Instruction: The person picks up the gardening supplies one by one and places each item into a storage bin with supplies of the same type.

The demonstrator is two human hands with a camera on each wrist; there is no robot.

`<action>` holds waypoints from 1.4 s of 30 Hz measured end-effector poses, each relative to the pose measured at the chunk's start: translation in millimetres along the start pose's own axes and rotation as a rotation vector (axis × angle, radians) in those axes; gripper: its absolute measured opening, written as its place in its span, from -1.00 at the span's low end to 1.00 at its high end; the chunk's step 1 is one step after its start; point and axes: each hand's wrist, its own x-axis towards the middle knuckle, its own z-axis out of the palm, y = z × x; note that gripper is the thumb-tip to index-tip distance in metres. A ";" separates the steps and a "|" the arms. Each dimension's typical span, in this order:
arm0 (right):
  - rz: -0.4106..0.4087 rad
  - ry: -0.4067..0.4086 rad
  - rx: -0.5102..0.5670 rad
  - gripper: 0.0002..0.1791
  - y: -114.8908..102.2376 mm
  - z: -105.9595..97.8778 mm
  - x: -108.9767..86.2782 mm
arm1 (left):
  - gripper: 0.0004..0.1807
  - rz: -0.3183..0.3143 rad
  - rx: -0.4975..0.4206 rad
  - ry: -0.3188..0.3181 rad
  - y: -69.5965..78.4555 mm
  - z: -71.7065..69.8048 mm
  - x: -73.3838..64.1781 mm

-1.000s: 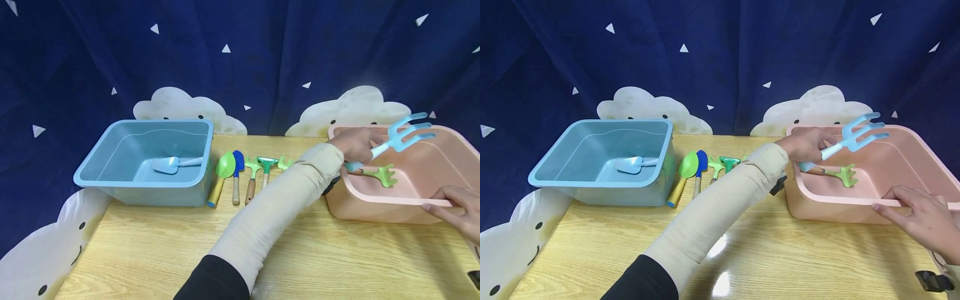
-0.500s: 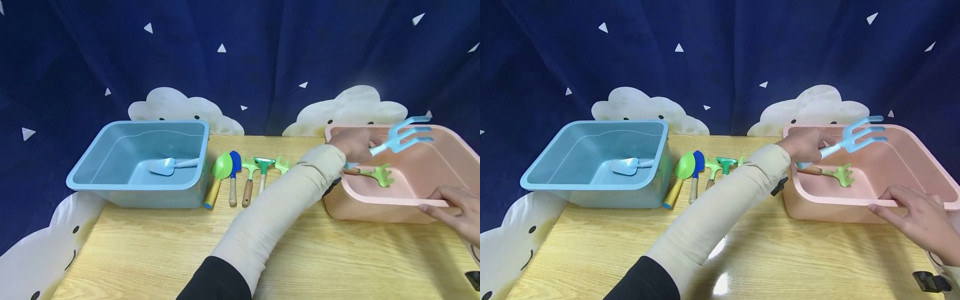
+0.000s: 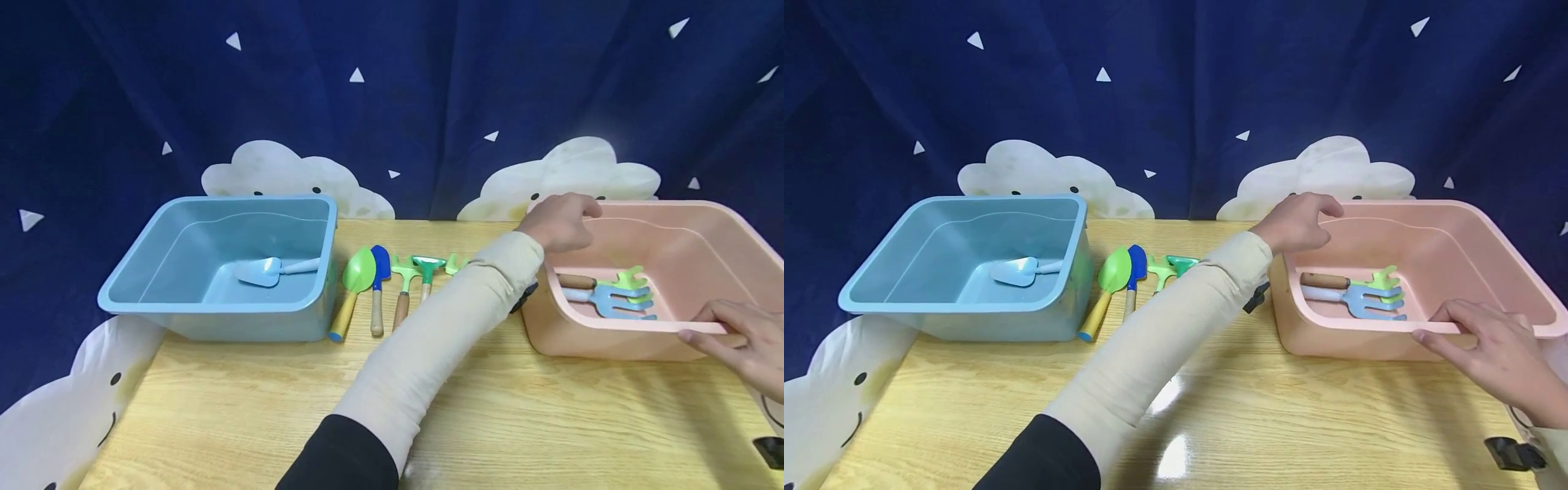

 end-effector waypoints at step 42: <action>-0.035 0.052 0.161 -0.63 21.3 5.8 5.9 | -0.58 0.151 0.098 -0.055 -116.0 -11.0 -62.5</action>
